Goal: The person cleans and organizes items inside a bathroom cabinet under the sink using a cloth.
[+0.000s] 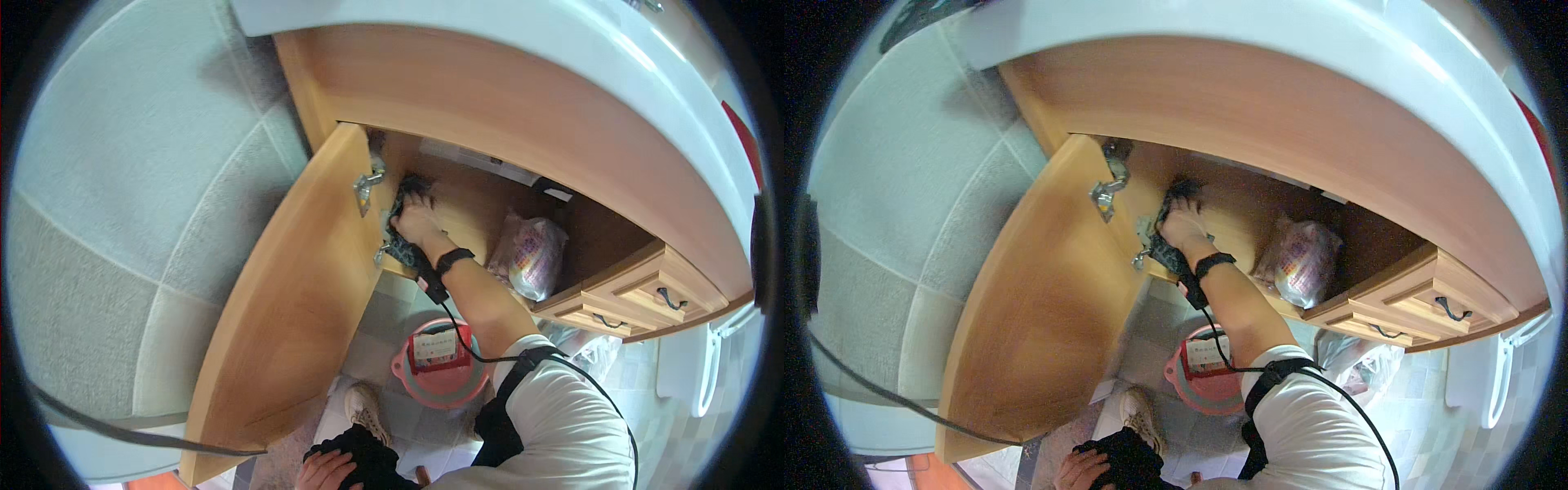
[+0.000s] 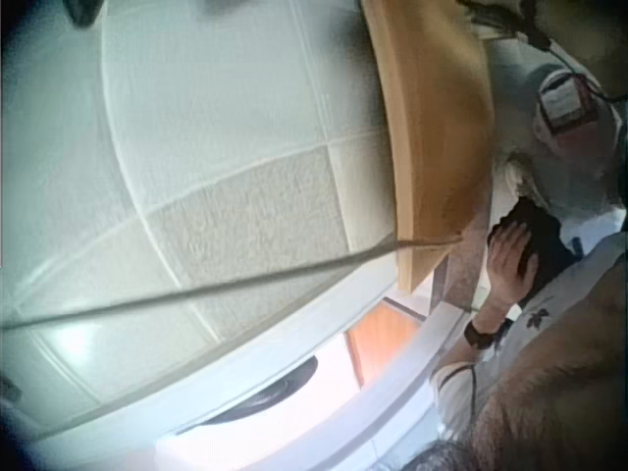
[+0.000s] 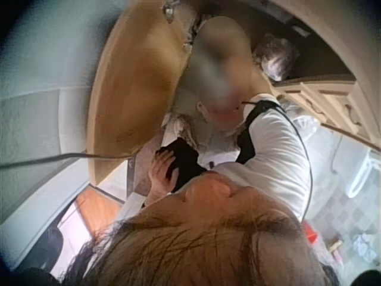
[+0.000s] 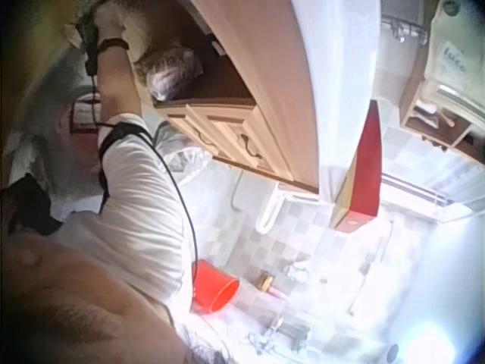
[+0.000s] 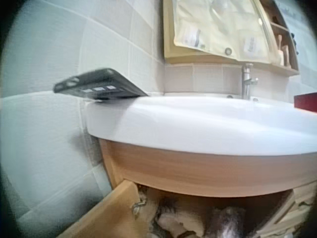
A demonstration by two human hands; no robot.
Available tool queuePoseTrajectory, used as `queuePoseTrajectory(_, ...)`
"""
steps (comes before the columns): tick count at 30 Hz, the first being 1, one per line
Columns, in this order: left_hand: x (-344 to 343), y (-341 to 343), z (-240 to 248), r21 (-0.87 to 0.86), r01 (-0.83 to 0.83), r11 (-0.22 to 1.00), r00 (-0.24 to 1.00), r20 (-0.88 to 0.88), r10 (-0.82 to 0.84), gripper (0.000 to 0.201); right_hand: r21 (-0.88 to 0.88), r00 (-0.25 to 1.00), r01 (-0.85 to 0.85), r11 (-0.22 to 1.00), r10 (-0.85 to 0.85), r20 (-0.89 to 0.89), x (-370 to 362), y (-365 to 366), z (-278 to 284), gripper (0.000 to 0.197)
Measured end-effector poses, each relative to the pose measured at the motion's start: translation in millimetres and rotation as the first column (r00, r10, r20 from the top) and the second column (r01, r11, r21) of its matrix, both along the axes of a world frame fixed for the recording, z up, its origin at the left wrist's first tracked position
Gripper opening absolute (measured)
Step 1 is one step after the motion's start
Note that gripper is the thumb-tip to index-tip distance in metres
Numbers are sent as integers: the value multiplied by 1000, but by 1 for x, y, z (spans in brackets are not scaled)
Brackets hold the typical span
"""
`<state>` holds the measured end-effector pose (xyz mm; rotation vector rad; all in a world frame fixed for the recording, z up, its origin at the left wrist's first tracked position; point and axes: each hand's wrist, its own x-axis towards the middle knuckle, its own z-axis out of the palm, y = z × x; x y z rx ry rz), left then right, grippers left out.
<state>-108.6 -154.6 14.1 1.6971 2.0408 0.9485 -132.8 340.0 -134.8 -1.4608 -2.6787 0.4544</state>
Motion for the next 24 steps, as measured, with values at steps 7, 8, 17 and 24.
queuePoseTrajectory(7,9,23,-1,-15,49,999,998,-33,-50,30,178,929,-353,918,367,-52,19,10,-31,56)
queuePoseTrajectory(8,10,23,-4,0,46,999,998,-41,-45,30,179,929,-353,918,367,-53,30,1,-37,56)
queuePoseTrajectory(17,10,28,-2,-12,21,1000,998,-63,-21,31,-47,963,-34,998,20,-271,53,-18,16,29)
queuePoseTrajectory(24,11,40,-14,-81,45,996,999,-15,-46,32,216,967,-104,971,149,-206,20,19,-9,47)
